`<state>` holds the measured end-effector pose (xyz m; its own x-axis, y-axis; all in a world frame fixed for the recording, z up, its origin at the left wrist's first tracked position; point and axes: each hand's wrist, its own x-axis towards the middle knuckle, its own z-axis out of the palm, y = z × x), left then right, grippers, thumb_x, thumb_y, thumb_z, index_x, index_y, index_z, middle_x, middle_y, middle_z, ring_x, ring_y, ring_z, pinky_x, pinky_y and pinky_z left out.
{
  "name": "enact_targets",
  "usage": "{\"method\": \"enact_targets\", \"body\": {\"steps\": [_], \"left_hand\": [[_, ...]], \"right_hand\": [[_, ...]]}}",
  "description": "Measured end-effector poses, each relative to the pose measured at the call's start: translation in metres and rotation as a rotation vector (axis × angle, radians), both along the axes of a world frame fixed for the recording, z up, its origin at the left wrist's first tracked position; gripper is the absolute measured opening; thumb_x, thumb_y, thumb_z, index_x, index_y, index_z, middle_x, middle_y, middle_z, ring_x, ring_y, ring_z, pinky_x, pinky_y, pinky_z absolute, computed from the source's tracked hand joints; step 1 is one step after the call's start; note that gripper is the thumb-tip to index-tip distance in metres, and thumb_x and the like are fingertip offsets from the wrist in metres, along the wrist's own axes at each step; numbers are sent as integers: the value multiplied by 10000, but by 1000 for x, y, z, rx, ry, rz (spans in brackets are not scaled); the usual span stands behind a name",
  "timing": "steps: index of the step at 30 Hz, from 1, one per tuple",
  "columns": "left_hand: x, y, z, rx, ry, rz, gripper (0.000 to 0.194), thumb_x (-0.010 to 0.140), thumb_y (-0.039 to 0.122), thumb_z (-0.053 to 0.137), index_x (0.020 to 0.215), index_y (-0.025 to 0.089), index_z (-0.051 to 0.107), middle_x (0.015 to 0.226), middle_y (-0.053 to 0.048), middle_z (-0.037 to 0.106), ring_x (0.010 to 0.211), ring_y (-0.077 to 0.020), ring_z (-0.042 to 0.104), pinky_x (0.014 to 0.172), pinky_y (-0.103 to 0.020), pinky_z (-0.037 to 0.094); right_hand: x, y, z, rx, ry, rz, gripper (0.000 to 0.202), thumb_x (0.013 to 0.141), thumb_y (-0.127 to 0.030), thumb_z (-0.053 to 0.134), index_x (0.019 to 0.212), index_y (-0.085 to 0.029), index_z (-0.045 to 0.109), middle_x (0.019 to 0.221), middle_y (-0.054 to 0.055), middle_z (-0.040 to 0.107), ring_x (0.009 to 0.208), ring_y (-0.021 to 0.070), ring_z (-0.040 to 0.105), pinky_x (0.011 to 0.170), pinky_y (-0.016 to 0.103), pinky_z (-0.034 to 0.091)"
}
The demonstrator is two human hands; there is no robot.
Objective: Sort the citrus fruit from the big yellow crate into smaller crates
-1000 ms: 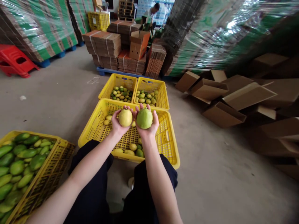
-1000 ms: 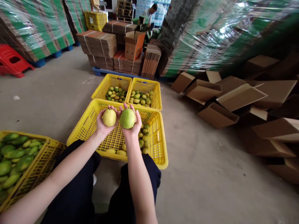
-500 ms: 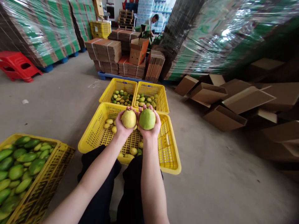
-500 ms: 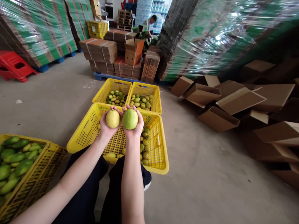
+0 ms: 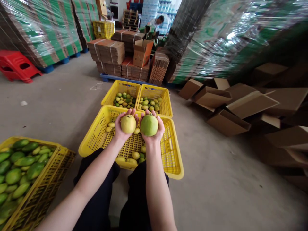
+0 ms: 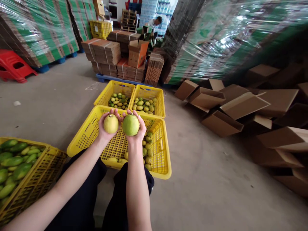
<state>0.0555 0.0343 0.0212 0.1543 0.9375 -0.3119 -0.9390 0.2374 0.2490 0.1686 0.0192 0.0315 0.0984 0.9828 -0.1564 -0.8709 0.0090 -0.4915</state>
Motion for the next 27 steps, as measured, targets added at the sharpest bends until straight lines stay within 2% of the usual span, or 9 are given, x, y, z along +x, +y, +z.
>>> {"method": "enact_targets", "body": {"steps": [3, 7, 11, 14, 17, 19, 23, 27], "left_hand": [[-3, -2, -1, 4, 32, -54, 300, 920, 240, 451, 834, 184, 733, 752, -40, 749, 631, -150, 673, 716, -293, 563], [-6, -5, -2, 21, 116, -148, 435, 933, 292, 425, 580, 179, 653, 582, -52, 645, 575, -168, 609, 689, -336, 531], [-9, -7, -4, 66, 162, -192, 530, 958, 317, 376, 482, 187, 569, 509, -52, 530, 594, -189, 579, 700, -358, 517], [-10, -7, -4, 91, 136, -203, 553, 970, 316, 352, 460, 187, 525, 506, -42, 506, 542, -164, 532, 684, -344, 514], [-6, -7, -1, 91, 44, -181, 500, 955, 291, 368, 499, 179, 540, 548, -38, 557, 520, -142, 530, 650, -315, 519], [-3, -5, 2, 53, -34, -120, 398, 928, 257, 405, 593, 171, 602, 624, -42, 624, 583, -148, 593, 668, -297, 533], [3, 2, 3, -68, -160, -11, 225, 881, 205, 453, 832, 157, 667, 772, -53, 702, 773, -177, 689, 755, -280, 561], [5, 9, -6, -157, -220, 47, 252, 883, 204, 456, 994, 137, 672, 811, -70, 715, 827, -194, 704, 805, -285, 571]], "right_hand": [[3, -4, 0, 8, -54, 35, 170, 736, -360, 589, 822, -237, 669, 841, 28, 737, 814, 197, 696, 785, 368, 591], [10, -8, -8, 122, -125, 110, 197, 695, -433, 622, 646, -245, 593, 651, 4, 655, 619, 184, 637, 732, 415, 581], [14, -9, -18, 253, -189, 173, 303, 667, -461, 651, 523, -249, 490, 516, -14, 527, 597, 202, 619, 777, 476, 552], [14, -9, -20, 288, -205, 186, 295, 648, -464, 665, 522, -251, 504, 510, -26, 527, 522, 170, 566, 720, 447, 561], [13, -8, -17, 286, -161, 174, 246, 650, -449, 681, 581, -248, 556, 569, -25, 600, 481, 141, 538, 660, 397, 578], [11, -5, -15, 246, -102, 171, 199, 680, -421, 679, 657, -240, 599, 653, -10, 666, 531, 150, 591, 690, 387, 597], [4, 5, -15, 65, 37, 132, 158, 767, -328, 642, 874, -213, 659, 844, 20, 751, 743, 178, 710, 827, 377, 615], [-4, 14, -24, -143, 142, 23, 175, 802, -297, 594, 945, -218, 657, 858, 18, 762, 820, 178, 729, 837, 342, 625]]}}
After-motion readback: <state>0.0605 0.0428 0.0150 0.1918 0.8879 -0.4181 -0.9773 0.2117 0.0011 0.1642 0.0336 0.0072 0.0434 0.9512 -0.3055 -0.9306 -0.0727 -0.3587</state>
